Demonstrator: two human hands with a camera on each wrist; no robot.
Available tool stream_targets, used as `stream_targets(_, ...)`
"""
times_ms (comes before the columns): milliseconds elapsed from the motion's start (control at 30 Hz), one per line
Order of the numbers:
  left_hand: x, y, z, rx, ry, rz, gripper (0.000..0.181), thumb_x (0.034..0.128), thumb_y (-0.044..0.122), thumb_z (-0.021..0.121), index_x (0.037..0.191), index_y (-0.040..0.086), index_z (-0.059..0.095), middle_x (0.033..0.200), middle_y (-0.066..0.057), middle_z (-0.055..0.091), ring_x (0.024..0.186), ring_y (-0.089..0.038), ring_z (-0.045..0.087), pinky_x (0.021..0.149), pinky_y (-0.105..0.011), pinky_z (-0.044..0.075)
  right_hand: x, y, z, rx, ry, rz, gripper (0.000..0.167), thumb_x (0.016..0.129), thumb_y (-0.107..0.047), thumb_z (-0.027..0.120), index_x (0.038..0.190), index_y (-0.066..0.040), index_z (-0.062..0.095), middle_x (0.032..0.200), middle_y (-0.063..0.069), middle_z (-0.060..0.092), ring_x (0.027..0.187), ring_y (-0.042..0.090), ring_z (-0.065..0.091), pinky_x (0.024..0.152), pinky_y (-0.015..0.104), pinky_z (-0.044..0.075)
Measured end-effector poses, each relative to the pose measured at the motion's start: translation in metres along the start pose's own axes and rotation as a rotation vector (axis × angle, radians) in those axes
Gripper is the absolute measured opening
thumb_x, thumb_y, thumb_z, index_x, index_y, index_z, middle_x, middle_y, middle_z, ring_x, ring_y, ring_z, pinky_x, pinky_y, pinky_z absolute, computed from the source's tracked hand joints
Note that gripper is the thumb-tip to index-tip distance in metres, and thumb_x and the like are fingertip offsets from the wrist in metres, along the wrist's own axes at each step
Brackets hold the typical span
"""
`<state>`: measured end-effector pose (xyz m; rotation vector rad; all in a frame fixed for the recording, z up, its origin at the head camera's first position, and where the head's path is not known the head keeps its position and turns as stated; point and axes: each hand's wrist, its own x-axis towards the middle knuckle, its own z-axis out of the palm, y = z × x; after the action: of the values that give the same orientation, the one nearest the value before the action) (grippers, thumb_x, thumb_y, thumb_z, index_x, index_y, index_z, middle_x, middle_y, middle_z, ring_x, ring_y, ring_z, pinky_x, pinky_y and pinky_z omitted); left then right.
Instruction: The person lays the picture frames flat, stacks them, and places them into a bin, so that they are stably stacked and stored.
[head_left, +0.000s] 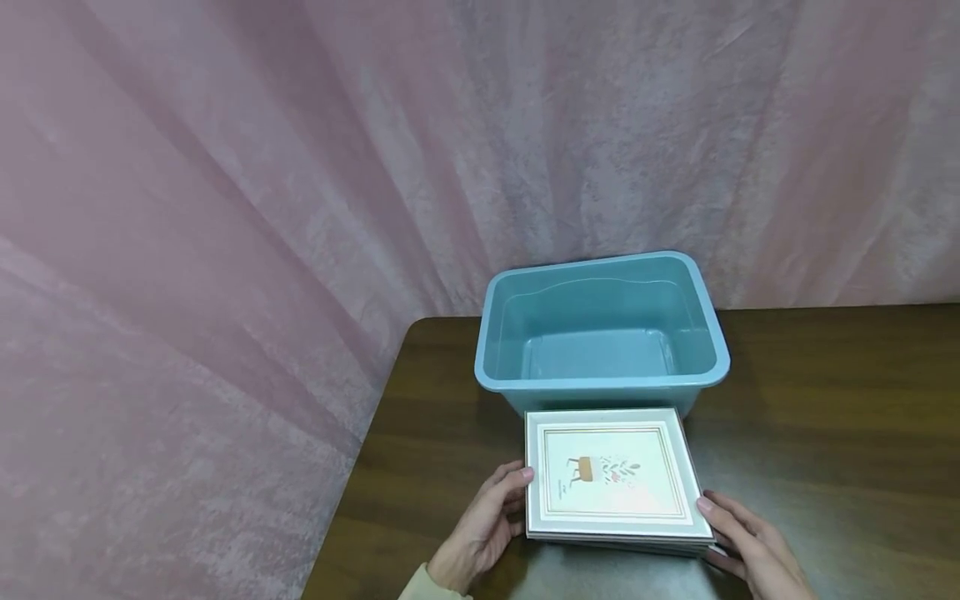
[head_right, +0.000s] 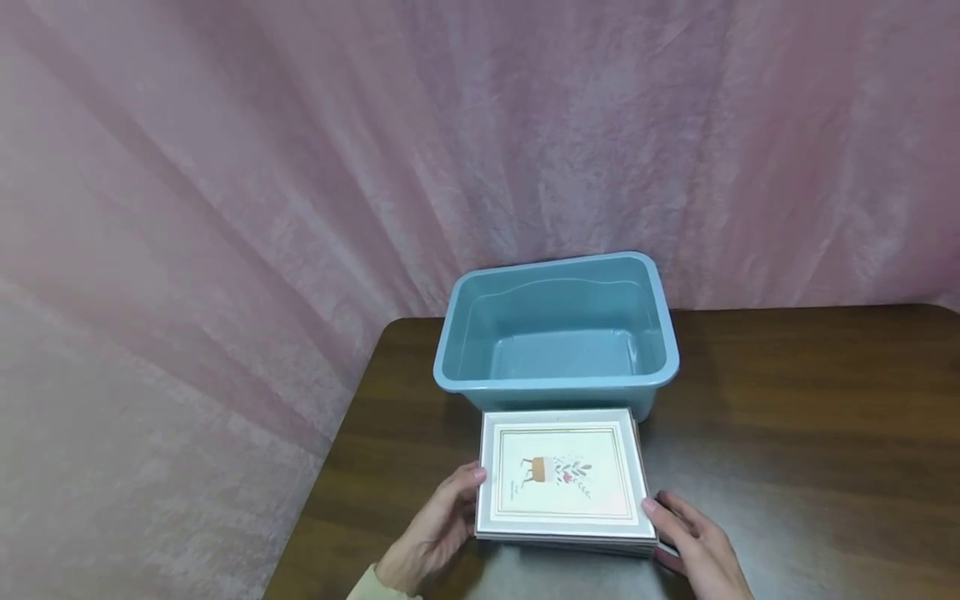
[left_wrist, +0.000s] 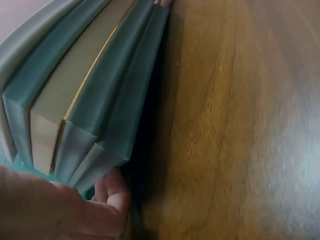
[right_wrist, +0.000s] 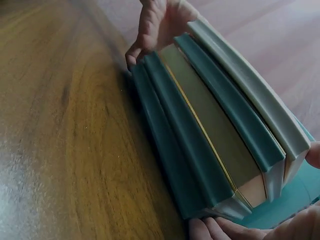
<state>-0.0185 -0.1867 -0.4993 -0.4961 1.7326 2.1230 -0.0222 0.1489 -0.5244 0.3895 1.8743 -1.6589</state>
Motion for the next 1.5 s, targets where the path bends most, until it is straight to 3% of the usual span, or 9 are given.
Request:
stream_targets(333,-0.001,-0.010,0.013,0.100,-0.004,0.079,0.093,0.0944,0.023,0.069,0.169,0.007,0.017,0.122,-0.014,0.058,0.088,-0.015,0.073,0.077,-0.029,0.063,0.001,0.008,0.005,0.064,0.015,-0.048,0.093,0.113,-0.059,0.049,0.172,0.006,0.017,0.171,0.041,0.030,0.131,0.028,0.069,0.100,0.044,0.065)
stream_targets(533,0.003,-0.018,0.017,0.075,0.062,0.118,0.084,0.0910,0.019,0.064,0.164,0.011,0.023,0.120,-0.012,0.063,0.087,-0.018,0.073,0.076,-0.030,0.062,-0.005,0.014,0.012,-0.011,0.023,-0.147,0.086,0.114,-0.049,0.052,0.175,-0.004,0.013,0.173,0.042,0.022,0.155,0.057,0.042,0.096,0.044,0.067)
stream_targets(733,-0.002,-0.020,0.012,0.004,0.049,0.096,0.077,0.0925,0.017,0.061,0.161,0.013,0.026,0.114,-0.008,0.072,0.089,-0.017,0.075,0.076,-0.029,0.064,-0.006,0.028,0.023,-0.017,0.009,-0.283,0.086,0.113,-0.036,0.056,0.177,-0.022,0.001,0.177,0.038,0.011,0.152,0.069,0.033,0.089,0.053,0.066)
stream_targets(800,-0.003,-0.021,0.011,-0.002,0.027,0.092,0.079,0.0931,0.018,0.060,0.163,0.013,0.024,0.113,-0.008,0.072,0.089,-0.016,0.075,0.077,-0.028,0.064,-0.004,0.035,0.027,-0.035,0.031,-0.326,0.087,0.112,-0.033,0.057,0.177,-0.026,0.000,0.178,0.034,0.014,0.147,0.055,0.049,0.087,0.046,0.066)
stream_targets(900,-0.005,-0.021,0.010,0.021,-0.004,0.106,0.085,0.0962,0.021,0.060,0.169,0.016,0.018,0.125,-0.013,0.069,0.093,-0.016,0.074,0.079,-0.027,0.063,-0.001,0.048,0.033,-0.088,0.093,-0.445,0.085,0.110,-0.025,0.058,0.178,-0.026,0.006,0.180,0.023,0.020,0.145,0.006,0.050,0.091,0.023,0.058)
stream_targets(1000,-0.006,-0.021,0.011,0.104,-0.041,0.157,0.089,0.1030,0.026,0.059,0.176,0.023,0.008,0.156,-0.021,0.054,0.113,-0.021,0.070,0.089,-0.028,0.061,0.001,0.058,0.034,-0.077,0.127,-0.518,0.080,0.110,-0.018,0.056,0.177,-0.030,0.014,0.181,-0.009,0.020,0.123,-0.023,0.046,0.089,0.011,0.052)
stream_targets(1133,-0.009,-0.024,0.008,0.255,-0.101,0.261,0.087,0.1104,0.036,0.053,0.177,0.028,-0.002,0.185,-0.015,0.009,0.158,-0.034,0.033,0.127,-0.046,0.037,0.003,0.062,0.032,0.044,0.090,-0.473,0.074,0.113,-0.017,0.051,0.176,-0.036,0.017,0.159,-0.036,0.026,0.113,-0.015,0.058,0.080,0.021,0.061)
stream_targets(1233,-0.013,-0.029,0.000,0.319,-0.179,0.331,0.093,0.1098,0.047,0.055,0.177,0.029,-0.006,0.187,-0.010,-0.006,0.169,-0.029,0.006,0.136,-0.048,0.017,0.004,0.063,0.031,0.115,0.056,-0.430,0.073,0.113,-0.016,0.049,0.176,-0.035,0.017,0.153,-0.035,0.029,0.107,-0.008,0.064,0.078,0.029,0.064)
stream_targets(1500,-0.020,-0.042,-0.019,0.227,-0.534,0.520,0.132,0.0934,0.052,0.084,0.175,0.025,-0.017,0.185,-0.016,-0.014,0.163,0.000,0.019,0.123,-0.023,0.044,0.008,0.078,0.024,0.282,-0.051,-0.595,0.074,0.111,-0.002,0.038,0.175,-0.037,0.022,0.145,-0.042,0.048,0.109,-0.001,0.071,0.075,0.032,0.065)
